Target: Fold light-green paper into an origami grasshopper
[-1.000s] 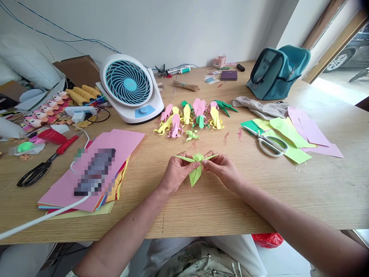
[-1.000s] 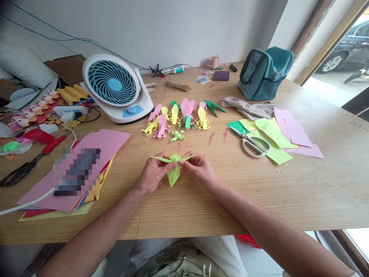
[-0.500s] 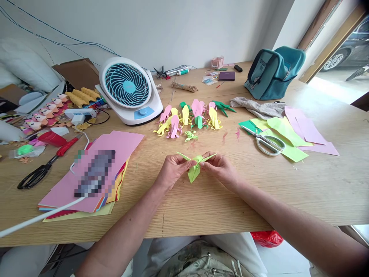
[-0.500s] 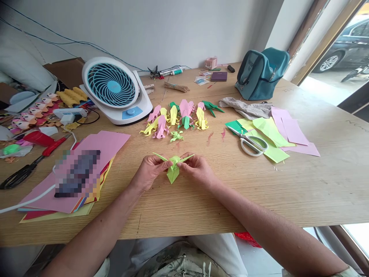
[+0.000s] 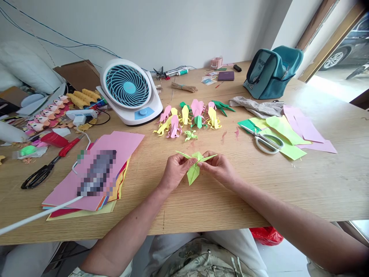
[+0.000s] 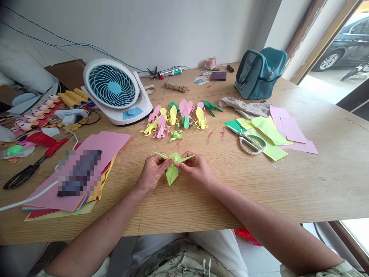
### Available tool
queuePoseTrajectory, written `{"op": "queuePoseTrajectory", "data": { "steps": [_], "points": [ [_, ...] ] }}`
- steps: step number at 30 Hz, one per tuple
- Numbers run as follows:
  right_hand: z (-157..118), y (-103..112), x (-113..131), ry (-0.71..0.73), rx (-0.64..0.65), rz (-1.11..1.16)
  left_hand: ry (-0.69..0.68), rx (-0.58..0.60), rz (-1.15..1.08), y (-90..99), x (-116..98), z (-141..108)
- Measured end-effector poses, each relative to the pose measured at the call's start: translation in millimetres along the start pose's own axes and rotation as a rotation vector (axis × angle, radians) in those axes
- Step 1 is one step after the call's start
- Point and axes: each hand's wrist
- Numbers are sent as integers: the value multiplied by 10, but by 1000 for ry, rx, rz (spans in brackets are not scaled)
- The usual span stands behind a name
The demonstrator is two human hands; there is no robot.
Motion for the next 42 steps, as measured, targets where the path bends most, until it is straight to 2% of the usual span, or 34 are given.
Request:
{"op": "queuePoseTrajectory", "data": {
  "steps": [5, 13, 20, 24, 30, 33, 38, 42],
  "points": [
    [2, 24, -19, 3, -22, 8, 0, 58, -7, 14, 1, 22],
    [23, -4, 4, 11, 28, 42, -85, -13, 105, -24, 12, -13],
    [34, 13, -92, 46, 9, -38, -104, 20, 186, -30, 27, -9],
    [45, 20, -153, 59, 14, -16, -113, 45, 137, -9, 61, 20],
    [44, 35, -195, 84, 23, 21, -36, 97, 1, -23, 80, 35],
    [35, 46, -222, 113, 33, -13, 23, 93, 16, -35, 60, 13],
    [40, 43, -263, 111, 40, -98, -60, 88, 158, -13, 63, 1],
    [29, 27, -235, 118, 41, -102, -78, 122, 157, -1, 91, 11]
  ]
}}
Point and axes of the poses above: each hand's wrist, its own z-axis towards the middle knuckle, its own y-axis out of the back of the hand, x = y × z, and after that the axes turned 5 degrees about -z, right-handed
